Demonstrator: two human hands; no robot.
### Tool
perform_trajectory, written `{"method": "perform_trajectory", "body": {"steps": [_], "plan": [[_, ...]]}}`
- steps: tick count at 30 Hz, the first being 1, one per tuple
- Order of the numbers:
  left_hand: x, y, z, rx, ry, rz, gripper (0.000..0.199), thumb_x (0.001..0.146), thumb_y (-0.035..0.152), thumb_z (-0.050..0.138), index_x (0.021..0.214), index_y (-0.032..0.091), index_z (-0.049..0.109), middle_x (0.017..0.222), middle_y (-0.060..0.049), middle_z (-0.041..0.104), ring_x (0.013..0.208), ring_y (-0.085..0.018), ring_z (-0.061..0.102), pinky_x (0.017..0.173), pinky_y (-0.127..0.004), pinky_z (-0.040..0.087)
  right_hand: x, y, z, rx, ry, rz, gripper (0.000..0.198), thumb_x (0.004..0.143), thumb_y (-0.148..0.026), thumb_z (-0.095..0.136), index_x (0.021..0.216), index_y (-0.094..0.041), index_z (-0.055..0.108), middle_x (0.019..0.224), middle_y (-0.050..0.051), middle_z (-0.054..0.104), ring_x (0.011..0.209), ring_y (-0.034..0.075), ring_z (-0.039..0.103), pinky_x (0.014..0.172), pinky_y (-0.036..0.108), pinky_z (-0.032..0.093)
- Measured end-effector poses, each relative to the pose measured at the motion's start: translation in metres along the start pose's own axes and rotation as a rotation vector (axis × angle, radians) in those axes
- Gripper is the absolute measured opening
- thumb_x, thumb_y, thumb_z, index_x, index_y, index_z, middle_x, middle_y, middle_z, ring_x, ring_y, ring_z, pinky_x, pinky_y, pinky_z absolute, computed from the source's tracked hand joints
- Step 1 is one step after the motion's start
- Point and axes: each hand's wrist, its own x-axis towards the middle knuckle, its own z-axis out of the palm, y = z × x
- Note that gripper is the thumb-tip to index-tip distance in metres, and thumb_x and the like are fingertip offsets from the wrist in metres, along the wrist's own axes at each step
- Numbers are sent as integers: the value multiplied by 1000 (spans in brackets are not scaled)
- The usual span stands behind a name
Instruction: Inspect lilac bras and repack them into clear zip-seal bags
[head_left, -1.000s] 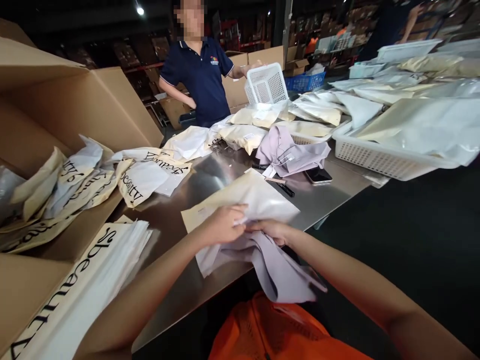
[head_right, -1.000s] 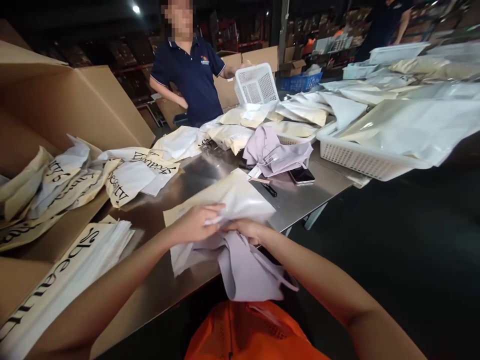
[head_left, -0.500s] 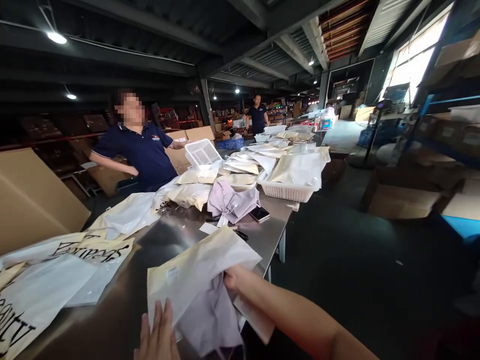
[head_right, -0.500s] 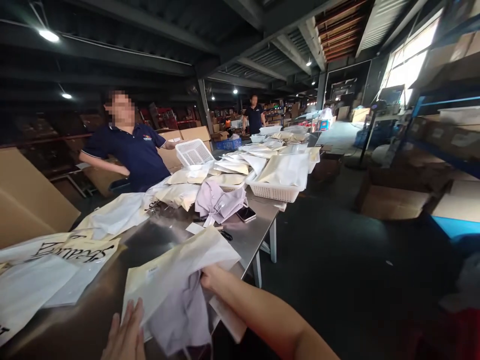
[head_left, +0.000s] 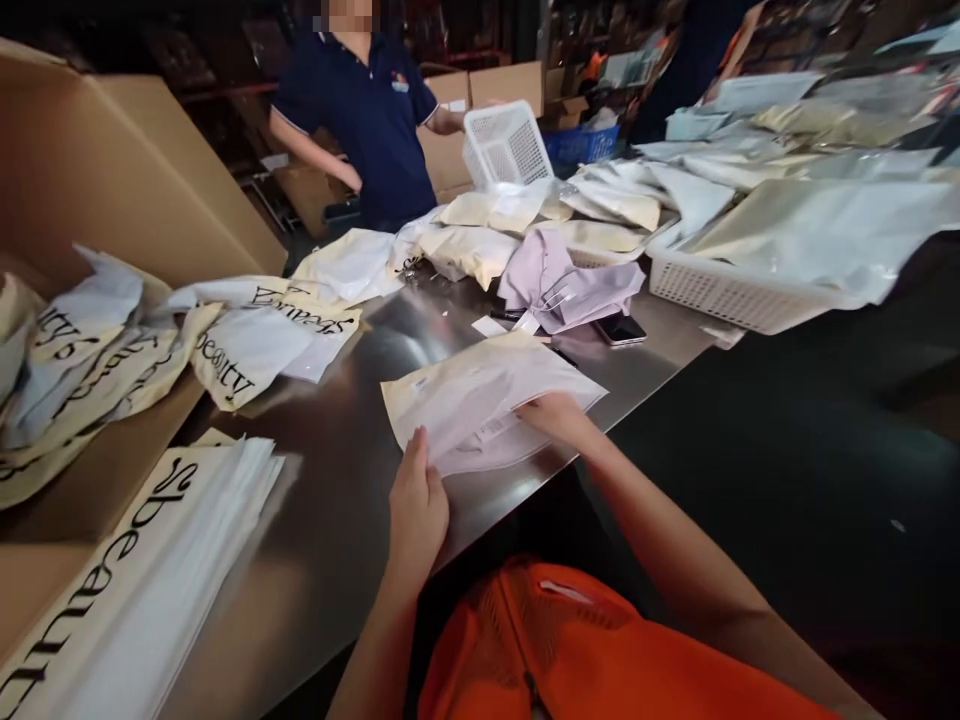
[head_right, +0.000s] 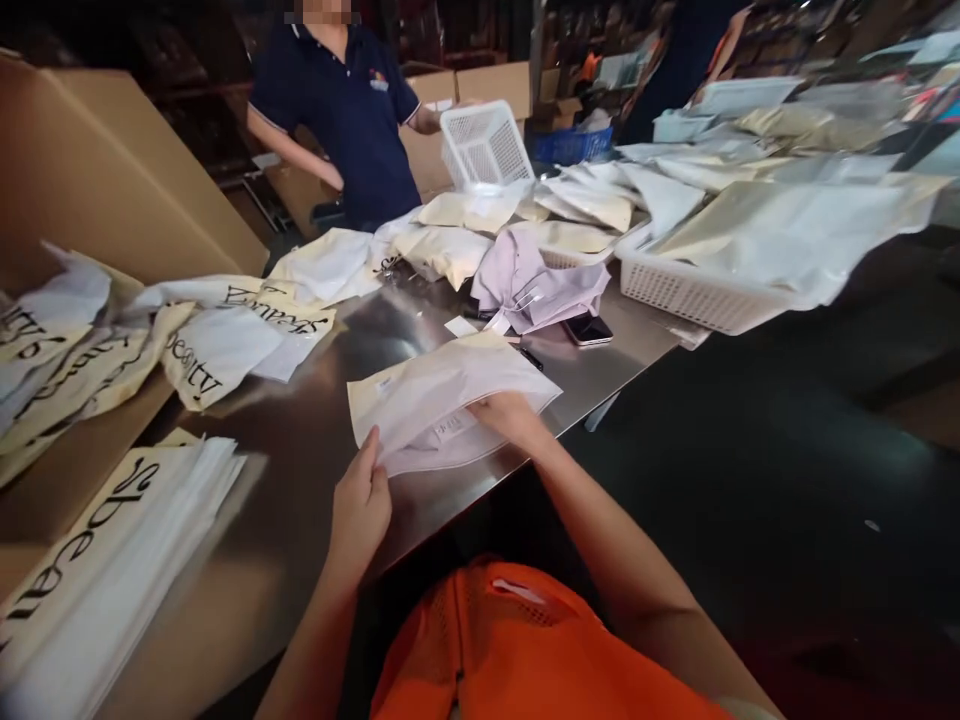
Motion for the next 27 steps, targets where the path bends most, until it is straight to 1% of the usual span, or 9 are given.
{"method": "perform_trajectory", "body": {"steps": [6, 8, 11, 14, 16, 18, 20, 22, 27], "plan": [[-11, 5, 11, 48, -34, 67, 58, 88, 11, 33, 146, 15, 42, 153, -10, 42, 145, -24, 31, 119, -45, 31, -27, 22, 10, -526, -233, -433, 29, 95, -39, 53, 110, -20, 68, 118, 11, 66, 117, 28, 55, 111, 48, 29], [-22, 1, 11, 67, -56, 131, 56, 90, 13, 36, 144, 20, 44, 154, -8, 40, 148, -24, 25, 120, -46, 29, -23, 21, 14, -634, -159, -420, 27, 95, -37, 52, 102, -17, 69, 114, 14, 66, 118, 31, 54, 114, 56, 20], [-41, -10, -2, 59, 92, 117, 49, 91, 32, 51, 138, 19, 47, 153, -14, 38, 143, -29, 33, 113, -46, 38, -24, 14, 14, -667, 18, -341, 21, 93, -30, 52, 84, -16, 66, 96, 15, 67, 98, 29, 60, 102, 48, 37], [-55, -21, -21, -77, 241, -201, 43, 86, 52, 56, 111, 16, 58, 118, -17, 61, 108, -27, 62, 77, -35, 57, -44, 11, 20, -461, -51, -202, 32, 94, -40, 50, 75, -18, 62, 77, 9, 65, 71, 20, 62, 74, 32, 48], [-58, -24, -28, -291, 45, -468, 46, 86, 62, 49, 94, 17, 59, 84, -8, 64, 70, -20, 67, 47, -26, 48, -62, 15, 34, -212, -325, 6, 46, 94, -57, 45, 73, -18, 60, 68, 5, 64, 57, 16, 61, 57, 27, 47], [-55, -24, -25, -507, -215, -611, 51, 84, 67, 48, 85, 17, 58, 66, -1, 59, 47, -15, 59, 34, -21, 33, -77, 24, 57, 62, -577, 218, 58, 88, -71, 42, 76, -17, 59, 63, 4, 63, 48, 14, 60, 46, 24, 42], [-50, -21, -17, -646, -332, -626, 47, 80, 65, 54, 75, 18, 55, 57, 2, 55, 38, -11, 52, 32, -18, 25, -86, 32, 84, 269, -645, 321, 66, 83, -80, 39, 79, -17, 56, 59, 2, 62, 42, 13, 57, 39, 21, 36], [-45, -17, -8, -700, -357, -615, 43, 77, 59, 59, 66, 19, 50, 51, 4, 51, 34, -8, 45, 33, -18, 22, -88, 36, 110, 392, -570, 329, 68, 82, -83, 36, 75, -18, 53, 53, -1, 59, 37, 10, 51, 36, 19, 31], [-34, -15, 2, -652, -307, -518, 44, 81, 55, 54, 56, 21, 44, 45, 6, 41, 36, -8, 37, 37, -20, 28, -76, 23, 149, 597, -425, 323, 61, 92, -66, 45, 59, -15, 53, 43, -3, 49, 33, 5, 36, 37, 20, 24]]}}
